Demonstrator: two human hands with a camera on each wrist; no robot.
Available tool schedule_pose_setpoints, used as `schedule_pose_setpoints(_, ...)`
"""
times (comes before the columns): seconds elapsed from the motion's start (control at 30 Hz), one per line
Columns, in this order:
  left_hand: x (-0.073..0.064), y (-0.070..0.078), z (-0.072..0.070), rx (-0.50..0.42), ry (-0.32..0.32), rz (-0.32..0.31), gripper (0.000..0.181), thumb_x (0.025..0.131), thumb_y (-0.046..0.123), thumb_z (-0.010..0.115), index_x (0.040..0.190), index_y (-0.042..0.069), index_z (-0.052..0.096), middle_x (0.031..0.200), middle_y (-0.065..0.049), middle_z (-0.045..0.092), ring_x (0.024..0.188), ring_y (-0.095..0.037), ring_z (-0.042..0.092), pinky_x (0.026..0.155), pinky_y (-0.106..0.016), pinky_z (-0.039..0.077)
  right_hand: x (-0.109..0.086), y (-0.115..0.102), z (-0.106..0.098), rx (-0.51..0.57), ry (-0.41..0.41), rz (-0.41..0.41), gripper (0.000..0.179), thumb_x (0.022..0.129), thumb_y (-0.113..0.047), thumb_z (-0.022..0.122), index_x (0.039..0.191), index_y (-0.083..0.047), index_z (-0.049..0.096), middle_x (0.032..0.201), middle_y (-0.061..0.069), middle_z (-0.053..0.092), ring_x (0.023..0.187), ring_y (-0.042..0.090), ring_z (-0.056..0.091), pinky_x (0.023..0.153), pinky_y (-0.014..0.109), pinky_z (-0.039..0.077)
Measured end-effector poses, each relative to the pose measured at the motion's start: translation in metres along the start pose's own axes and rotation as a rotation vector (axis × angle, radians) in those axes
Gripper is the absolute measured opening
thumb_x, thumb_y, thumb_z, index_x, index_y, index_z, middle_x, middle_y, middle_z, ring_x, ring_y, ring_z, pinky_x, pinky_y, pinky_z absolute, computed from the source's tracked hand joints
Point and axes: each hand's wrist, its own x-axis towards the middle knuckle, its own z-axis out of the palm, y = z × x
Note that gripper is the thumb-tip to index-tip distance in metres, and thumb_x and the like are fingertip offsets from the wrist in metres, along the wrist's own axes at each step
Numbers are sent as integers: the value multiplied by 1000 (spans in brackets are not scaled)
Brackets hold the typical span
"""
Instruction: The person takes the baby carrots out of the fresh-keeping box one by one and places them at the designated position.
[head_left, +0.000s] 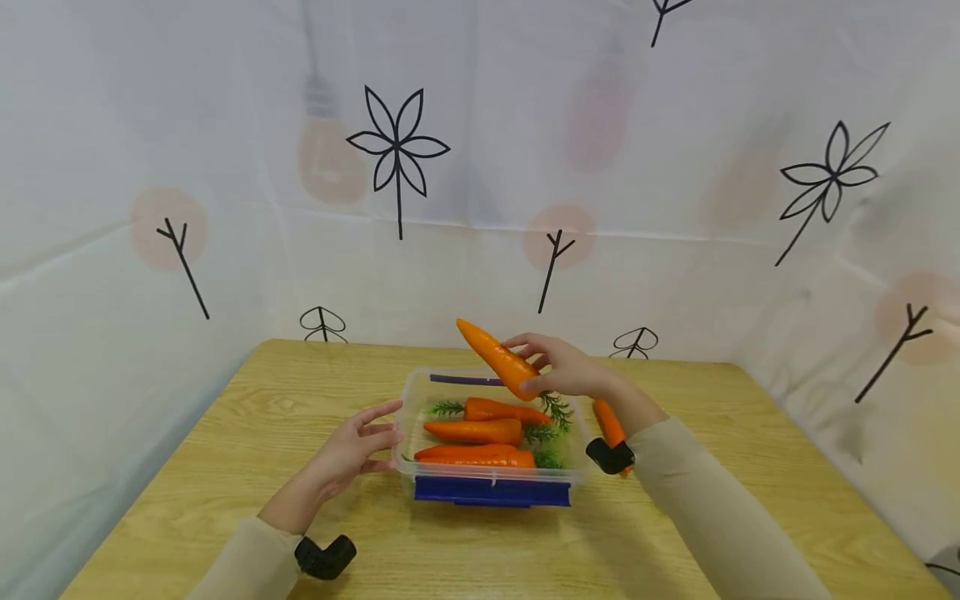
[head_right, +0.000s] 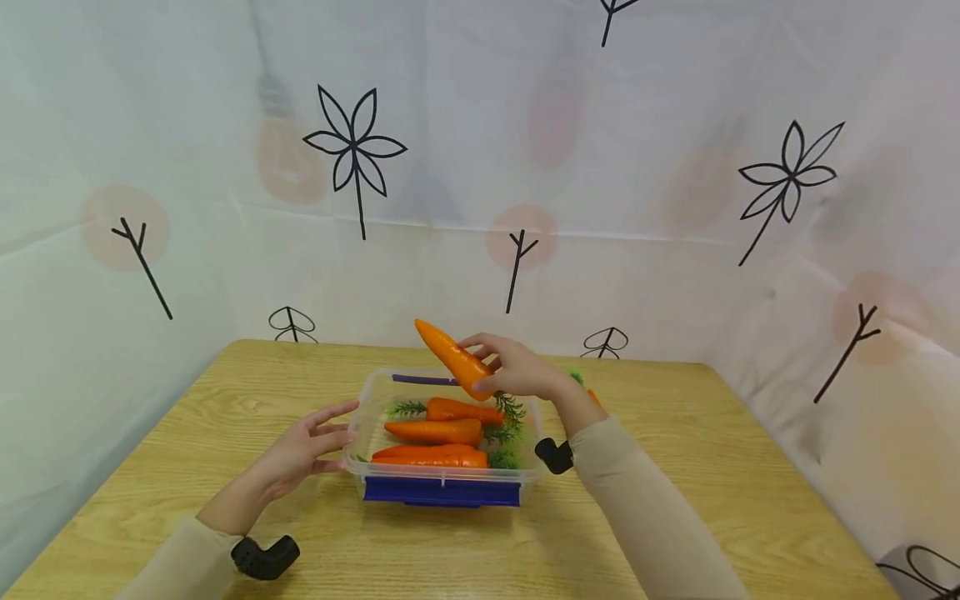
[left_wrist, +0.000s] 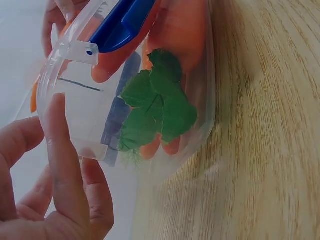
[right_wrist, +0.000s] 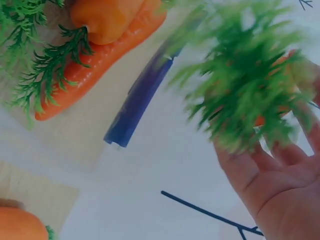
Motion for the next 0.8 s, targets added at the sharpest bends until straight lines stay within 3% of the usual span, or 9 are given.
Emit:
schedule_pose_setpoints(0.2,1,0,1,1,19,-8,58,91,12,62,143,8,36,134,-28,38,105,-35,55,71,-32,54,-14,-1,-1,40,106,-21,59,88,-9,64,141,-6,38,128,25,45,106,36,53,75,39,52)
schedule_pose_setpoints(0.4,1,-1,2,-2,35,-13,56,91,11,60,142,9,38,133,-27,40,105,-37,54,71,-33,55,-29,4,0,61,226,19,61,88,-15,66,142,-9,37,127,23,47,106,37,53,74,38,53)
schedule_pose_setpoints(0.8,0,0,1,1,30,-10,58,91,13,62,143,8,37,134,-28,39,106,-36,54,72,-33,54,-59,25,-1,47,321,68,63,88,-24,67,142,-14,37,129,21,45,108,36,51,79,43,50)
